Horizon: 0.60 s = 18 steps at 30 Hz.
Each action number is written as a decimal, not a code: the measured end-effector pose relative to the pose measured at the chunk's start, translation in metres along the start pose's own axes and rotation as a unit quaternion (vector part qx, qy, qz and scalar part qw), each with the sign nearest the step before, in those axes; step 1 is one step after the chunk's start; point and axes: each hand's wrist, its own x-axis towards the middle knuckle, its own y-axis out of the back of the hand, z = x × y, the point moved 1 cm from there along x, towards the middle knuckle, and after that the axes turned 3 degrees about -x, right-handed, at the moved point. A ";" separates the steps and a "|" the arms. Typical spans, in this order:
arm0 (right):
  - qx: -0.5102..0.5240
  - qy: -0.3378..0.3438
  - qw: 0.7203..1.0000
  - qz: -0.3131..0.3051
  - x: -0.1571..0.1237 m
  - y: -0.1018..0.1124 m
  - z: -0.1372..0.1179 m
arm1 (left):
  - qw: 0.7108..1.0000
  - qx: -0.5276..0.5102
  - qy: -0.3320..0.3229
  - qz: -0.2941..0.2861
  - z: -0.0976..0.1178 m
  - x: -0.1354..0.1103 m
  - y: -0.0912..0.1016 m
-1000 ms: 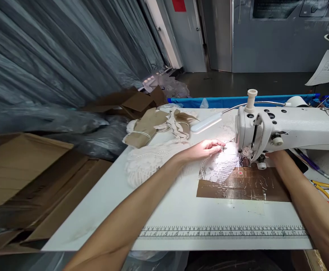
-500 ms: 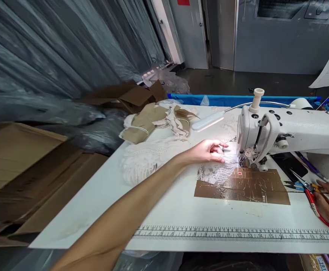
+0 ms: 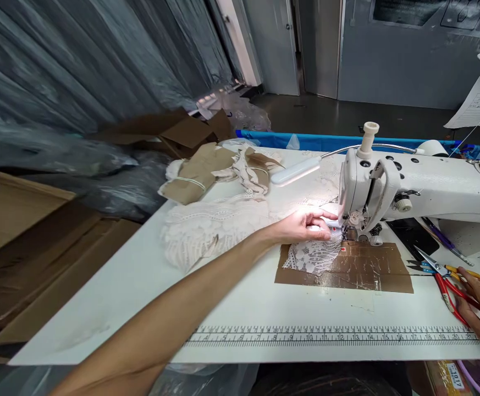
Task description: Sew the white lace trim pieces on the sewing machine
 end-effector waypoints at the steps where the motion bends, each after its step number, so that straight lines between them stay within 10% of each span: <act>1: 0.008 0.013 1.000 -0.005 0.004 0.004 -0.004 | 1.000 -0.003 -0.002 -0.002 0.001 0.000 -0.001; 9: 0.049 0.202 0.978 -0.014 0.083 0.002 -0.097 | 0.999 -0.031 0.008 -0.022 0.000 0.003 -0.003; 18: -0.060 0.195 0.964 -0.169 0.133 -0.007 -0.158 | 0.998 -0.057 0.033 0.001 -0.004 0.000 -0.004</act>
